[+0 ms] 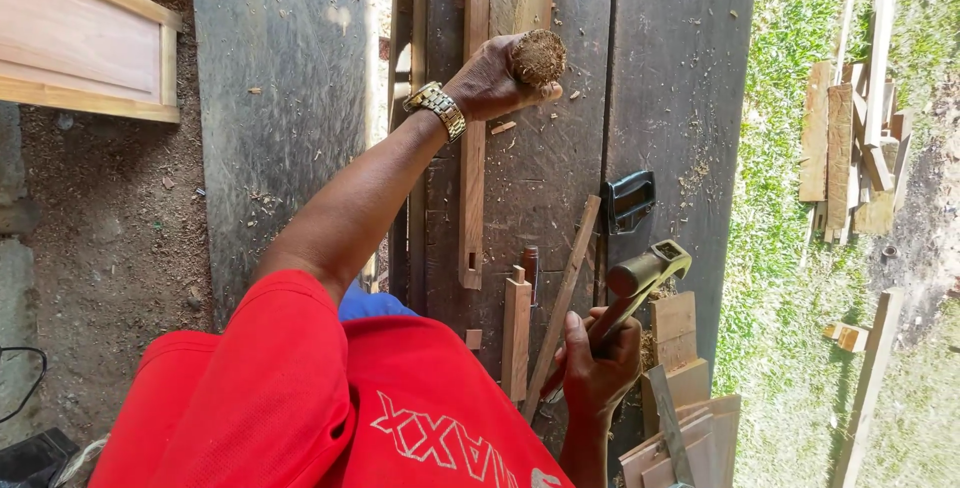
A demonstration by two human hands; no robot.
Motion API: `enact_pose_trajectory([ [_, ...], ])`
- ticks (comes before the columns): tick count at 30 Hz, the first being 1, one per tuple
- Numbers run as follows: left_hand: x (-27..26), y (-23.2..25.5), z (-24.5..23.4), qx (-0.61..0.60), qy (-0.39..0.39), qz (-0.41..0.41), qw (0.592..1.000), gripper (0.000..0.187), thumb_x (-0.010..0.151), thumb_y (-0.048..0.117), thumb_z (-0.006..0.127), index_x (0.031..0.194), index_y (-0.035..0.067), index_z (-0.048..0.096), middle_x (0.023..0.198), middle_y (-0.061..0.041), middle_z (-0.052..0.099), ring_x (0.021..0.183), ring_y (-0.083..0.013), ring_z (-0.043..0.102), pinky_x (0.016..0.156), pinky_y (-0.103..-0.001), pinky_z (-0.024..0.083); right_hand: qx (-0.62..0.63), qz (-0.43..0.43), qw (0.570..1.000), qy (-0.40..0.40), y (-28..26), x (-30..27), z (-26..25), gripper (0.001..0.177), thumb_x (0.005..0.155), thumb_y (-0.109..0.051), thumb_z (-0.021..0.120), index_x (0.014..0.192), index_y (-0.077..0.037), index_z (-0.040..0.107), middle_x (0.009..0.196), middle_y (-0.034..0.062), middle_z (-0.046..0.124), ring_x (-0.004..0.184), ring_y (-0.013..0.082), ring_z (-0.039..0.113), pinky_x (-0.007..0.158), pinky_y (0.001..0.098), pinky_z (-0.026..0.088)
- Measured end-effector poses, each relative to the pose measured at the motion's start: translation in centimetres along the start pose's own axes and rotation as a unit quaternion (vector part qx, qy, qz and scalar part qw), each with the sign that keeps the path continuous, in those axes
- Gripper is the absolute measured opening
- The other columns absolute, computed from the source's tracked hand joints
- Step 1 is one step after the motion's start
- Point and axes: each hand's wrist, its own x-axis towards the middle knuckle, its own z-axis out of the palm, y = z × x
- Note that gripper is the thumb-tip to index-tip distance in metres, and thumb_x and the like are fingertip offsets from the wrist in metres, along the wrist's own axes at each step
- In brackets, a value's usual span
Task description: Hammering a wooden joint and organizing woodworking tools on a workbench.
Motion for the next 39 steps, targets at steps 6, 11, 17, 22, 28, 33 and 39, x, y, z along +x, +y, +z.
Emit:
enact_pose_trajectory([
  [6,0.1,-0.1,-0.4,-0.059,0.013,-0.034,0.998,0.042,0.09,0.042,0.08,0.108,0.006,0.067,0.096,-0.007,0.074,0.091,-0.0175,0.072,0.084,-0.038,0.06,-0.009,-0.003,1.0,-0.008,-0.1,0.1,0.2,0.025,0.09,-0.004,0.074,0.106,-0.006,0.054,0.072,0.0035,0.063,0.05,0.009,0.059,0.045,0.0245,0.048],
  [11,0.3,-0.7,-0.3,-0.054,0.024,-0.03,0.998,0.041,0.089,0.04,0.081,0.109,0.007,0.066,0.092,-0.006,0.075,0.087,-0.0154,0.075,0.08,-0.036,0.063,-0.026,-0.004,1.0,-0.015,-0.1,0.3,0.3,0.025,0.09,-0.005,0.074,0.107,-0.005,0.055,0.071,0.0034,0.064,0.051,0.0087,0.06,0.044,0.0246,0.049],
  [17,0.5,-0.7,-0.5,-0.064,0.015,-0.045,0.997,0.037,0.089,0.038,0.078,0.107,0.007,0.067,0.087,-0.005,0.076,0.08,-0.0141,0.075,0.076,-0.035,0.064,-0.036,-0.007,0.999,-0.017,-0.1,0.5,0.4,0.025,0.09,-0.006,0.074,0.107,-0.006,0.055,0.071,0.0035,0.065,0.051,0.0085,0.061,0.044,0.0245,0.049],
  [22,0.7,-1.6,-0.1,-0.03,0.021,-0.027,0.999,0.036,0.091,0.039,0.078,0.103,0.006,0.068,0.087,-0.006,0.074,0.082,-0.0153,0.073,0.076,-0.036,0.062,-0.025,-0.005,1.0,-0.017,-0.2,0.8,0.5,0.025,0.091,-0.006,0.074,0.107,-0.005,0.055,0.072,0.0038,0.065,0.051,0.0089,0.06,0.044,0.0247,0.049],
  [28,0.7,-1.4,-0.4,-0.04,0.034,-0.019,0.998,0.036,0.09,0.037,0.078,0.103,0.006,0.068,0.09,-0.007,0.073,0.084,-0.0168,0.072,0.078,-0.038,0.062,-0.041,-0.022,0.999,-0.021,-1.1,2.0,0.5,0.026,0.091,-0.009,0.075,0.109,-0.005,0.056,0.073,0.0035,0.065,0.051,0.0085,0.06,0.045,0.0247,0.049],
  [33,0.8,-1.1,-0.6,-0.046,0.04,-0.017,0.998,0.038,0.088,0.037,0.08,0.104,0.005,0.068,0.092,-0.008,0.072,0.086,-0.0171,0.071,0.079,-0.038,0.061,-0.065,-0.032,0.997,-0.035,-3.3,5.4,0.7,0.034,0.091,-0.013,0.076,0.118,-0.003,0.057,0.074,0.0018,0.063,0.053,0.0072,0.059,0.045,0.0245,0.049],
  [39,0.2,-1.6,-0.6,-0.071,0.043,-0.035,0.996,0.031,0.088,0.031,0.078,0.101,0.006,0.065,0.091,-0.006,0.071,0.087,-0.0149,0.072,0.08,-0.036,0.062,-0.137,-0.046,0.987,-0.072,-7.6,10.1,2.5,0.052,0.093,-0.017,0.078,0.136,-0.005,0.052,0.073,-0.0007,0.062,0.058,0.0058,0.059,0.048,0.0242,0.048],
])
